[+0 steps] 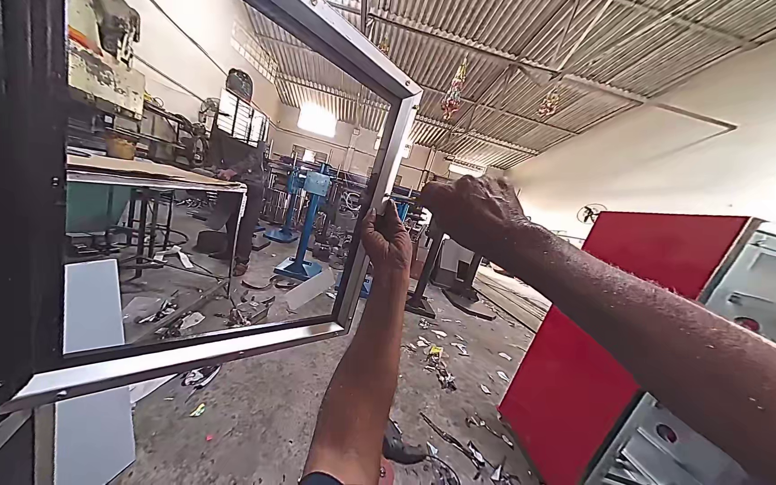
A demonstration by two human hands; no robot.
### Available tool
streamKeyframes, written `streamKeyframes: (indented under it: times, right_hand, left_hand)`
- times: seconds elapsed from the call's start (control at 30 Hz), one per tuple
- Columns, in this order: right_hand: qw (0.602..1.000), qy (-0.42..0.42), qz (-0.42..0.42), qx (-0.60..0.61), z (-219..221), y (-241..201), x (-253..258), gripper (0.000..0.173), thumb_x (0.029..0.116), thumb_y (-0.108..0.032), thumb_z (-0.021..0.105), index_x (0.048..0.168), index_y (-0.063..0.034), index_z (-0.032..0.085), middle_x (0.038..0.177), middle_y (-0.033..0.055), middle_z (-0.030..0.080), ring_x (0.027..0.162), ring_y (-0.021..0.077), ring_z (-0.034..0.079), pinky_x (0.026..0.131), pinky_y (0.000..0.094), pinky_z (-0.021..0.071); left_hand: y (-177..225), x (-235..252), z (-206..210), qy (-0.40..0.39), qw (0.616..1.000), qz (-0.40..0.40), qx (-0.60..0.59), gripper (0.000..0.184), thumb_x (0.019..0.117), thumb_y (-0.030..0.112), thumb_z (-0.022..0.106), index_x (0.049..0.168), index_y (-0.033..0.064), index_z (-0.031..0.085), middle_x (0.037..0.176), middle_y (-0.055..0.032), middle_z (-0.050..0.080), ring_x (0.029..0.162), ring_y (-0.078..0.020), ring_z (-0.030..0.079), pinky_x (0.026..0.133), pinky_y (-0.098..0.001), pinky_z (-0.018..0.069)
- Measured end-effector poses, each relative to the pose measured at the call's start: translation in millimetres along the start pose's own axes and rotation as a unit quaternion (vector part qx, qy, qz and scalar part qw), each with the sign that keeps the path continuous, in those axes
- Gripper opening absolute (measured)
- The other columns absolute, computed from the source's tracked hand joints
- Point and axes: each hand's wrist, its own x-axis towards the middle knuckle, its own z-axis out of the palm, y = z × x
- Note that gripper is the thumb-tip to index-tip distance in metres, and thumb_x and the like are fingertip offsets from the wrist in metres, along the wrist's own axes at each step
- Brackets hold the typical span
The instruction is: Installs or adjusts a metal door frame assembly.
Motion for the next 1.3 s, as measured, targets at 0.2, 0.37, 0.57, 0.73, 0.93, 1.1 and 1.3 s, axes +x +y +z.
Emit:
streamKeyframes:
  times: [0.2,0.37,0.57,0.73,0.93,1.1,1.3]
  right_hand:
    - [0.997,-0.025,-0.046,0.054,10,6,8,0.031,0.09,-0.007,0.069,0.119,-0.007,0.059,0.102,0.0188,0.061,0.085,0.0391,0.067,0.066,0.0557,0.0567]
    - [0.995,0.072,-0.073,-0.02,10,10,1,0.022,0.1051,-0.022,0.054,0.096,-0.0087,0.069,0.078,0.0158,0.066,0.073,0.0386,0.068,0.058,0.0547,0.0498]
    - [0.997,-0.036,-0.008,0.069,4,8,11,0.023,0.1012,-0.033,0.061,0.11,-0.0123,0.064,0.081,0.0138,0.067,0.073,0.0381,0.069,0.058,0.0594,0.052]
    - [0.987,0.052,-0.143,-0.056,6,6,6,0.016,0.0923,0.001,0.063,0.106,-0.0045,0.068,0.101,0.0204,0.063,0.091,0.0389,0.066,0.074,0.0519,0.0555]
    - [0.996,-0.029,-0.014,0.08,11,10,9,0.027,0.1072,-0.028,0.05,0.101,-0.0114,0.071,0.081,0.0127,0.07,0.076,0.0342,0.07,0.063,0.0567,0.0543]
    - [0.946,-0.166,0.123,0.251,-2,12,30,0.035,0.1076,-0.038,0.052,0.105,-0.0065,0.067,0.081,0.0102,0.07,0.069,0.0241,0.066,0.065,0.0471,0.052]
    - [0.974,0.057,-0.199,-0.09,15,11,3,0.02,0.0987,0.001,0.055,0.114,-0.0045,0.067,0.09,0.0206,0.065,0.082,0.0392,0.066,0.067,0.0508,0.0521]
  left_hand:
    - [1,0,1,-0.004,1.0,0.001,-0.015,0.021,0.1058,0.019,0.05,0.126,0.0137,0.05,0.122,-0.0063,0.061,0.112,-0.0137,0.064,0.1,-0.025,0.0527]
    - [2,-1,-2,-0.004,1.0,-0.005,-0.017,0.021,0.1054,0.022,0.051,0.125,0.0155,0.051,0.123,-0.005,0.061,0.114,-0.0126,0.064,0.1,-0.0243,0.0521]
    - [0,3,-1,0.013,0.999,0.0,-0.044,0.02,0.1055,0.023,0.048,0.122,0.0116,0.05,0.117,-0.0079,0.062,0.107,-0.016,0.066,0.098,-0.0284,0.0545]
    - [-6,4,-1,0.02,0.997,0.038,-0.064,0.018,0.1037,0.017,0.048,0.119,0.009,0.051,0.115,-0.0095,0.062,0.109,-0.0188,0.065,0.102,-0.0318,0.0527]
    - [-5,3,-8,-0.012,0.999,0.04,-0.027,0.021,0.1061,0.02,0.047,0.125,0.012,0.049,0.12,-0.007,0.06,0.114,-0.0155,0.062,0.105,-0.0296,0.05]
    - [-2,1,0,0.014,0.999,0.023,-0.031,0.028,0.1059,0.022,0.049,0.132,0.0104,0.047,0.13,-0.0096,0.057,0.126,-0.021,0.058,0.112,-0.0358,0.0459]
    - [1,1,-2,0.028,0.999,-0.016,-0.037,0.036,0.1047,0.03,0.052,0.137,0.0147,0.045,0.138,-0.0095,0.056,0.131,-0.0236,0.057,0.109,-0.0416,0.0494]
